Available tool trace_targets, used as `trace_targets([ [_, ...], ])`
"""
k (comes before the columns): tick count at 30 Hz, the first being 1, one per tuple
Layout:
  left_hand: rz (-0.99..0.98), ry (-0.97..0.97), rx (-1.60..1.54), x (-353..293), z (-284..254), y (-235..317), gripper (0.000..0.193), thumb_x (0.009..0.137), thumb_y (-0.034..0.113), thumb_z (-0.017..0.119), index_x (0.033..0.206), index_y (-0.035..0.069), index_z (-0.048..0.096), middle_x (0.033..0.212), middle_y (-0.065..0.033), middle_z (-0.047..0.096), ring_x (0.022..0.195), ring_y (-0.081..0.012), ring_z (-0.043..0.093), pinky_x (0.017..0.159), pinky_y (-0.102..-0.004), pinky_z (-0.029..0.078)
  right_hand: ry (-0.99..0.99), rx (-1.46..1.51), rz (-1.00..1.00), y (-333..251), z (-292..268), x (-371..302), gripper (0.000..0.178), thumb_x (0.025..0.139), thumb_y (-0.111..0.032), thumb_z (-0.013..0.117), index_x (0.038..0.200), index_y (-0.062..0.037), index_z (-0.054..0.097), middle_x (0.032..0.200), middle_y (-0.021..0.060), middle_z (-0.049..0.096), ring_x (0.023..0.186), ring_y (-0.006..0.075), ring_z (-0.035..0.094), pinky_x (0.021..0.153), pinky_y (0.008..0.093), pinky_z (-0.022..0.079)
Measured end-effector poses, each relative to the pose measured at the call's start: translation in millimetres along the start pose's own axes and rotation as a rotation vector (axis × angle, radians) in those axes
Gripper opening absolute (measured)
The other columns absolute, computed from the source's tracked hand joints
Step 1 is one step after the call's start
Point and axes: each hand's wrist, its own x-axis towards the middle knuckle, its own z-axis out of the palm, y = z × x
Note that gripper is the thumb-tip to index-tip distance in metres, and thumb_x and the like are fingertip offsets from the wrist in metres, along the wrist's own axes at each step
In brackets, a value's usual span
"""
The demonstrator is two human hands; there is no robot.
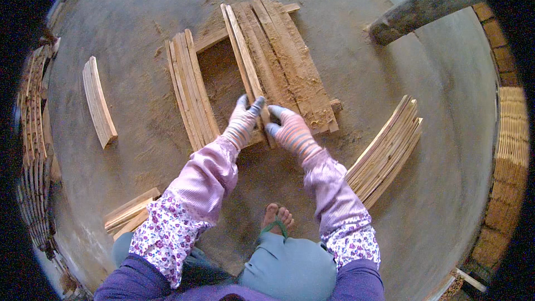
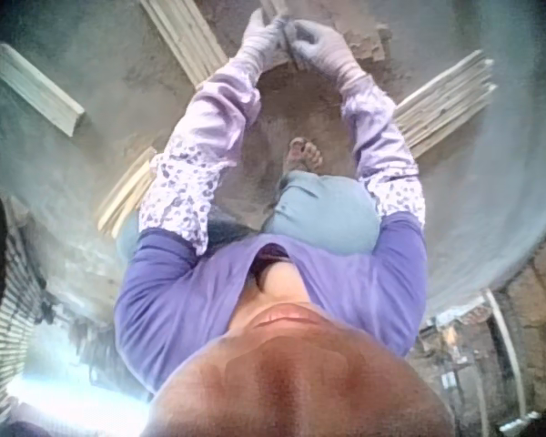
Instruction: The person sits on the floor and assembles a rectangular wooden frame by arranging thin wooden slats into a grid pattern. They pick up slats from nearby piles and place them horizontally and vertically to form the structure.
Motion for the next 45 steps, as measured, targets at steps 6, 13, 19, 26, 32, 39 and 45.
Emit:
trace_targets([
  [6,-0.079,-0.188,-0.115,-25.8,-34.2,39.5,0.054,0.097,0.03,0.069,0.143,0.009,0.049,0.118,-0.0062,0.067,0.101,-0.0163,0.063,0.085,-0.0342,0.051,-0.051,0.157,-0.082,13.6,25.5,9.9,0.068,0.087,-0.02,0.079,0.145,-0.003,0.048,0.128,0.0184,0.064,0.118,0.0233,0.061,0.1,0.0354,0.049],
  [13,-0.311,-0.393,-0.407,-18.5,-79.9,40.1,0.036,0.099,0.023,0.063,0.134,0.012,0.056,0.115,-0.0013,0.069,0.097,-0.015,0.067,0.08,-0.0335,0.056,0.012,0.388,0.154,28.0,25.8,14.5,0.044,0.099,-0.016,0.064,0.141,-0.0075,0.055,0.121,0.0057,0.066,0.099,0.014,0.065,0.086,0.032,0.055],
  [19,-0.289,-0.478,-0.469,-36.7,-95.5,43.5,0.036,0.1,0.022,0.064,0.132,0.009,0.056,0.115,-0.0024,0.069,0.104,-0.0168,0.068,0.089,-0.0377,0.059,-0.249,0.599,0.179,18.4,29.2,-5.8,0.041,0.1,-0.028,0.062,0.135,-0.0054,0.061,0.115,0.0033,0.068,0.095,0.0125,0.064,0.083,0.0296,0.055],
  [26,-0.236,-0.438,0.087,-68.8,-119.9,58.9,0.069,0.096,0.025,0.07,0.152,0.001,0.037,0.135,-0.0164,0.061,0.115,-0.0303,0.064,0.096,-0.0428,0.055,-0.587,0.495,0.231,14.2,83.4,-56.8,0.06,0.088,-0.018,0.072,0.142,-0.0084,0.048,0.108,0.0016,0.065,0.092,0.0118,0.061,0.072,0.0299,0.052],
  [32,0.177,0.192,1.052,-76.8,-154.2,61.5,0.104,0.079,0.051,0.081,0.159,0.02,0.023,0.163,-0.0244,0.02,0.15,-0.0437,0.022,0.118,-0.0533,0.031,-0.324,0.291,0.203,43.7,107.2,-54.7,0.061,0.083,-0.02,0.081,0.136,-0.0042,0.055,0.119,0.0102,0.067,0.101,0.0198,0.065,0.084,0.0346,0.055],
  [39,-0.116,0.109,1.058,-90.8,-126.3,39.2,0.116,0.072,0.049,0.086,0.162,0.033,0.014,0.165,-0.0259,-0.013,0.152,-0.0498,0.006,0.12,-0.0574,0.025,0.333,0.439,-0.403,-172.2,-12.3,103.2,0.049,0.098,-0.027,0.066,0.135,0.002,0.051,0.123,0.0185,0.065,0.115,0.0257,0.063,0.098,0.0361,0.051],
  [45,-0.216,-0.004,1.034,-84.9,-116.1,54.4,0.103,0.08,0.042,0.082,0.16,0.04,0.016,0.163,-0.0235,-0.024,0.152,-0.0503,-0.001,0.12,-0.0603,0.022,0.287,-0.639,-0.19,-101.8,24.7,94.6,0.085,0.082,-0.033,0.077,0.153,-0.0081,0.038,0.146,0.0284,0.048,0.138,0.0394,0.047,0.116,0.0437,0.038],
])
